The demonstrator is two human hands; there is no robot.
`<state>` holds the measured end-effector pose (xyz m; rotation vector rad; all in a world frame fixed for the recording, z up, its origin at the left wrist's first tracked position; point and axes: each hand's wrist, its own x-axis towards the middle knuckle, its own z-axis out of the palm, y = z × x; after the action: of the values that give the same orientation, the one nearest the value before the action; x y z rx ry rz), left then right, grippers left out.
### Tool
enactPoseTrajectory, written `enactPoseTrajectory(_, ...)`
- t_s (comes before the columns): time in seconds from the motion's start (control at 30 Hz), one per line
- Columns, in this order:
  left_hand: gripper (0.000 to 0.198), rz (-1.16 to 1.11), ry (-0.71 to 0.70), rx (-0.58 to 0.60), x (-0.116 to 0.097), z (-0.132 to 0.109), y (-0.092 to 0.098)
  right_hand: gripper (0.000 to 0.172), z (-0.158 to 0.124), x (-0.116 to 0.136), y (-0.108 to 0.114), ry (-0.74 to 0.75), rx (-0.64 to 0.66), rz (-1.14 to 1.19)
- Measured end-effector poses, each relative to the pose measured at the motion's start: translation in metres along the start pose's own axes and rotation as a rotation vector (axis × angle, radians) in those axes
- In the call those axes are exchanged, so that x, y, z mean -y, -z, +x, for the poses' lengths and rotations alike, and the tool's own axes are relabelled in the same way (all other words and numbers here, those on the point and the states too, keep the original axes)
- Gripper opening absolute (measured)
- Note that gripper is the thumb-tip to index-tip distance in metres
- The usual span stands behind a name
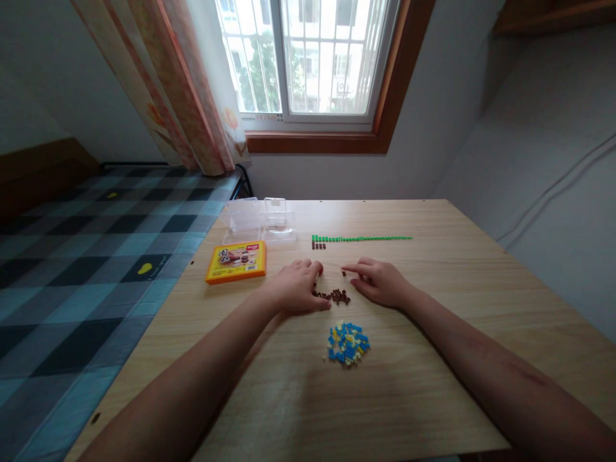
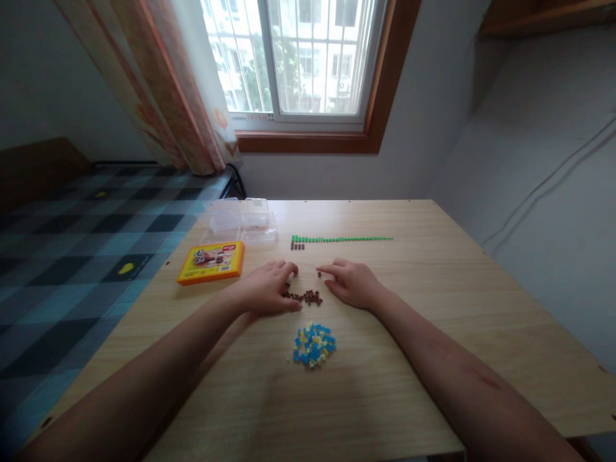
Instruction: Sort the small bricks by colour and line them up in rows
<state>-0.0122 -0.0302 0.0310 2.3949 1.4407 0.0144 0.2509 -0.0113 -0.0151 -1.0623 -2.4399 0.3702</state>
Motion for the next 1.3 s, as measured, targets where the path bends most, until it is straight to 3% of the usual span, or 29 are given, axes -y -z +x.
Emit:
enactPoseTrajectory(0.27,0.088,-0.006,-0.019,0.063,0.005,0.000,0.002,0.036,0.000,-0.003,-0.001,-0.018,-0.005,0.025)
enactPoseTrajectory(0.57,0.088,-0.117,-0.061,0.143,0.013,0.001,0.014,0.034,0.000,-0.004,-0.001,-0.033,-0.014,0.057)
enactPoseTrajectory(0.67,0.076,-0.163,-0.056,0.150,0.021,0.001,0.019,0.034,0.000,-0.003,0.000,-0.026,-0.020,0.062)
enactPoseTrajectory(0.87,0.025,-0.197,-0.089,0.089,0.038,0.009,0.018,0.034,0.000,-0.002,0.001,-0.017,-0.014,0.073)
enactPoseTrajectory(1.0,0.017,-0.177,-0.140,-0.006,0.042,0.015,0.013,0.033,0.001,-0.002,0.001,-0.021,-0.013,0.075)
enactPoseTrajectory(1.17,0.009,-0.123,-0.203,-0.005,0.041,0.017,0.012,0.030,0.001,-0.003,0.000,-0.012,-0.018,0.085)
enactPoseTrajectory(1.3,0.009,-0.112,-0.174,-0.046,0.040,0.018,0.009,0.029,0.001,-0.004,-0.001,0.000,-0.023,0.065)
